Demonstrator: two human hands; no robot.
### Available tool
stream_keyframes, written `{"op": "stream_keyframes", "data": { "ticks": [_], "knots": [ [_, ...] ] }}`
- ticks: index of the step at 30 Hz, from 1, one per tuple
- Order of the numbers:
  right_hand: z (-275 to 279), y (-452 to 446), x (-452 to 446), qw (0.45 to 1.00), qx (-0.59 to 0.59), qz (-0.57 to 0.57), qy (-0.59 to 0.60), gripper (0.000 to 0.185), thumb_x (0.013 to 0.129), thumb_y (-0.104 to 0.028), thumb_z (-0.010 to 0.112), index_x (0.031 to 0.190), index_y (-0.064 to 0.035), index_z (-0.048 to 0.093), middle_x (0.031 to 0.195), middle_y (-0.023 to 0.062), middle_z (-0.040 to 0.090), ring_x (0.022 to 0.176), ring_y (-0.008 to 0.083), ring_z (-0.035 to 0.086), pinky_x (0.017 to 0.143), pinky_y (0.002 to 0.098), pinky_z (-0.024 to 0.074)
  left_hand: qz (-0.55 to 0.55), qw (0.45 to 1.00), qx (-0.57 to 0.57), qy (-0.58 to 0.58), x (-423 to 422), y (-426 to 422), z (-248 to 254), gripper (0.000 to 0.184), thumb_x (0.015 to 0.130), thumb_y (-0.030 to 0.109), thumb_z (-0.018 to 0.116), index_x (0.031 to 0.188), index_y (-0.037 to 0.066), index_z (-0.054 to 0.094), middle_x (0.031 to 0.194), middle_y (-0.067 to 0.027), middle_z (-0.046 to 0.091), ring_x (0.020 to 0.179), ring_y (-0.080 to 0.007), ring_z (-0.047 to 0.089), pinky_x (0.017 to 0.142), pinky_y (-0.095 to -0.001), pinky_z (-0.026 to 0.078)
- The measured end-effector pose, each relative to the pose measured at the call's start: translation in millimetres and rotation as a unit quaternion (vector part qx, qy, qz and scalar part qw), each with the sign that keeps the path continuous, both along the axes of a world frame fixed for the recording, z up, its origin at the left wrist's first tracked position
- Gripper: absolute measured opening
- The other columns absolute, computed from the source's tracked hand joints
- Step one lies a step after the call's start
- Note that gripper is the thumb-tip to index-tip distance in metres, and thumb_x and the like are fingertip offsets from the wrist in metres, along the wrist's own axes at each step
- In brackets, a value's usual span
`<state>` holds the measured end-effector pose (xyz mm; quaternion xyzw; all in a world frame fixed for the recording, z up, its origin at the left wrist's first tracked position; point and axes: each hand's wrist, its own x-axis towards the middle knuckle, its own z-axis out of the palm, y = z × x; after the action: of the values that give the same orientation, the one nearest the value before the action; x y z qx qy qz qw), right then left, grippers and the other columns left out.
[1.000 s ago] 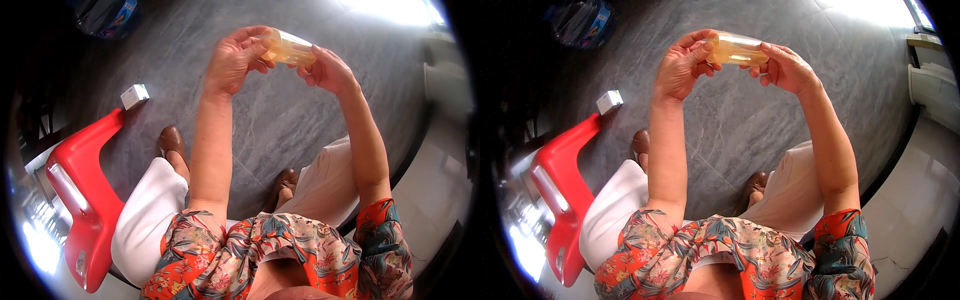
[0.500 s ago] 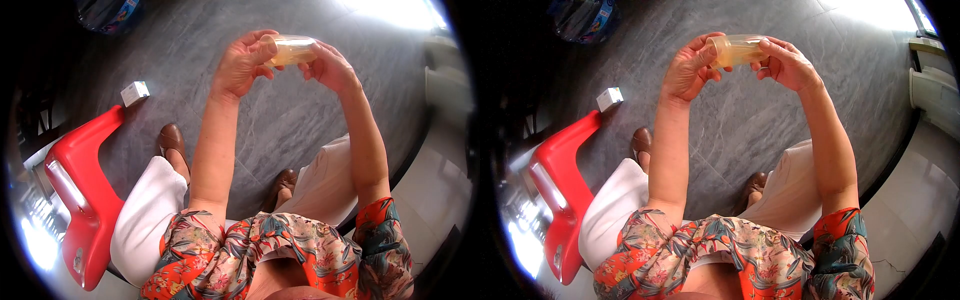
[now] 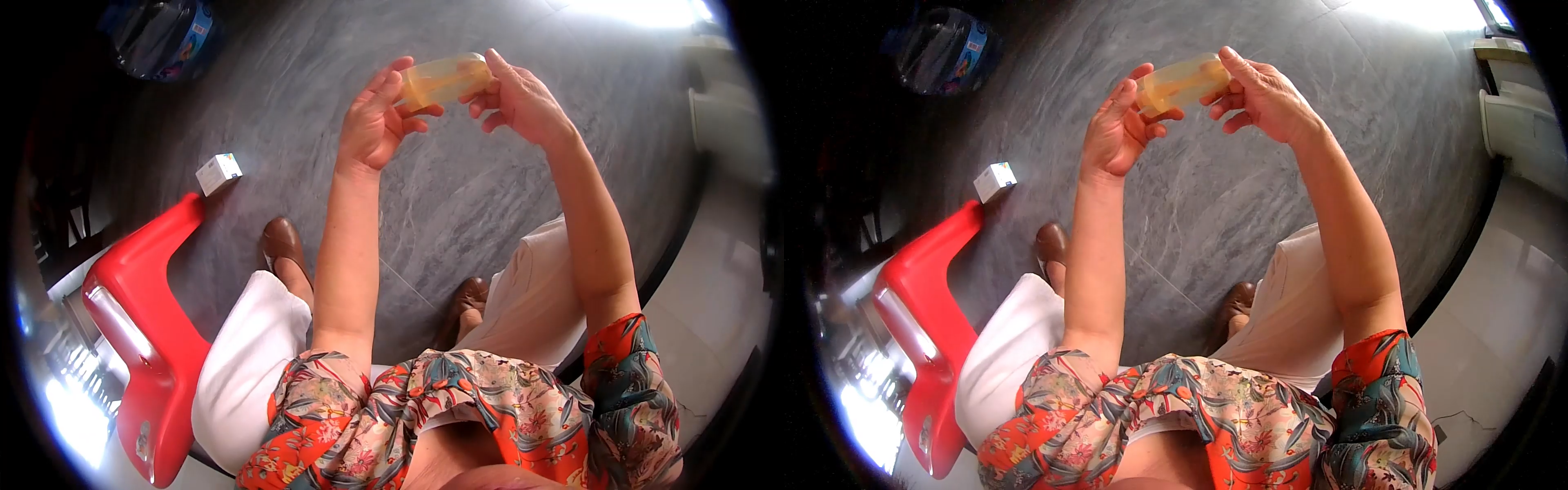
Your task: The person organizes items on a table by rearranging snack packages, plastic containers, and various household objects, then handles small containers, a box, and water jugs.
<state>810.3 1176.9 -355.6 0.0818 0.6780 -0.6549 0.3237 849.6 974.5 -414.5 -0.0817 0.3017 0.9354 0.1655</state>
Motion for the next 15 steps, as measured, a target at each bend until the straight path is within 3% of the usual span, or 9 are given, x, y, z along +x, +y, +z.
{"op": "stream_keyframes", "data": {
  "ticks": [2,6,11,15],
  "knots": [
    [-1.9,-0.1,0.0,1.0,-0.02,-0.005,0.018,0.065,0.084,-0.055,0.045,0.113,0.0026,0.05,0.09,0.0138,0.06,0.072,0.0129,0.061,0.053,0.0253,0.0518,0.016,1.0,0.013,0.0,0.9,0.3,1.7,0.038,0.079,0.022,0.064,0.112,0.005,0.052,0.099,-0.014,0.059,0.073,-0.0294,0.063,0.056,-0.0308,0.054],
    [-3.2,-0.5,1.2,0.998,-0.025,-0.01,0.064,0.061,0.084,-0.052,0.049,0.115,0.0006,0.049,0.099,0.0143,0.058,0.082,0.0158,0.062,0.055,0.0263,0.0527,0.042,0.999,-0.008,0.031,-0.5,-2.9,1.5,0.037,0.076,0.011,0.063,0.112,0.007,0.055,0.106,-0.0127,0.058,0.084,-0.0282,0.061,0.066,-0.0336,0.055],
    [1.4,-7.9,2.7,0.996,-0.031,-0.012,0.087,0.052,0.083,-0.041,0.058,0.115,-0.001,0.051,0.101,0.0109,0.059,0.089,0.0181,0.06,0.062,0.0288,0.0532,0.045,0.991,-0.086,0.094,0.1,0.5,5.8,0.04,0.071,0.004,0.064,0.11,0.008,0.057,0.113,-0.0111,0.056,0.098,-0.0249,0.057,0.077,-0.0368,0.053],
    [-1.8,-4.8,0.5,0.994,-0.044,-0.016,0.102,0.046,0.083,-0.034,0.06,0.114,-0.0013,0.052,0.102,0.0093,0.059,0.093,0.0186,0.059,0.066,0.0312,0.0528,0.034,0.991,-0.074,0.105,2.6,4.1,7.9,0.042,0.07,-0.001,0.061,0.111,0.008,0.057,0.114,-0.0097,0.055,0.102,-0.0211,0.055,0.081,-0.0383,0.052]
  ]
}}
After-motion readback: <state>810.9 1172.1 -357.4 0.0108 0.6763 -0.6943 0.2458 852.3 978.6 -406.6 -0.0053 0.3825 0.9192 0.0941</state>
